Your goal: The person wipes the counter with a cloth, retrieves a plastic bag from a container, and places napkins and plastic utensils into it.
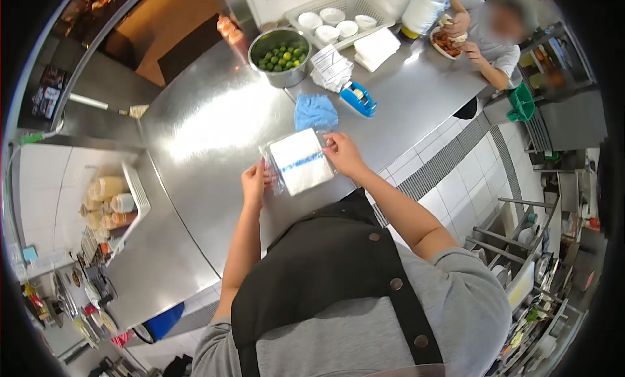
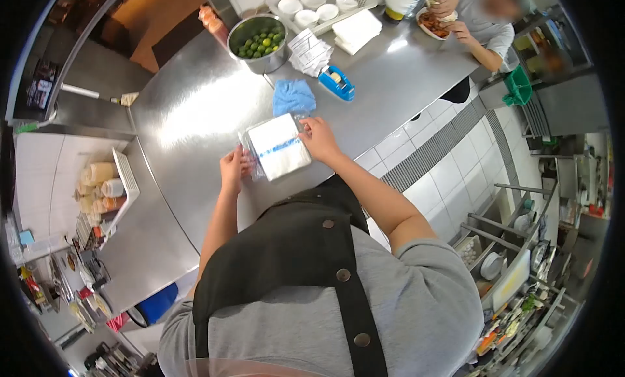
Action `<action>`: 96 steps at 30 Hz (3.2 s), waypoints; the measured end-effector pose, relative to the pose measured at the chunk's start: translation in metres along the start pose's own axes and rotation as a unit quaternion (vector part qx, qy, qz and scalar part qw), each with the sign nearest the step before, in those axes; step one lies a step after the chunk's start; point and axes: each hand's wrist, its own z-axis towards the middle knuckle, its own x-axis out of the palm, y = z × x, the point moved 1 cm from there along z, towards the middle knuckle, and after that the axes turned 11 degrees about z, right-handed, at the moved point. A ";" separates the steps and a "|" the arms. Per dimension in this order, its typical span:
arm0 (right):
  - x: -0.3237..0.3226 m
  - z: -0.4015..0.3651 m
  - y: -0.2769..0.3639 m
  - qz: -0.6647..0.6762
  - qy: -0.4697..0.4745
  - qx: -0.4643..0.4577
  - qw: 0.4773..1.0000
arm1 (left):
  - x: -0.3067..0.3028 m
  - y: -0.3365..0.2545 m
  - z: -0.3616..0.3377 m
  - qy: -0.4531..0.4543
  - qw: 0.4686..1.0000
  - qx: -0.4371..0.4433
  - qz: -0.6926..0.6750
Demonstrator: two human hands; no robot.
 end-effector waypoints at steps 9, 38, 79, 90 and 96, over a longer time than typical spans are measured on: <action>0.013 0.089 0.013 -0.171 -0.055 -0.198 0.964 | 0.024 0.020 0.005 0.040 0.965 0.114 0.231; 0.005 -0.004 -0.030 -0.159 -0.034 0.015 0.987 | 0.093 0.017 0.058 -0.003 0.918 0.242 0.314; -0.087 -0.001 -0.063 0.183 -0.202 -0.031 0.962 | -0.099 -0.180 0.060 -0.268 0.897 0.340 -0.089; -0.084 -0.001 -0.061 0.186 -0.218 -0.019 0.958 | -0.264 -0.245 0.170 -0.478 0.801 0.342 0.115; -0.087 -0.002 -0.057 0.123 -0.226 -0.039 0.966 | -0.249 -0.245 0.176 -0.402 0.811 0.255 0.340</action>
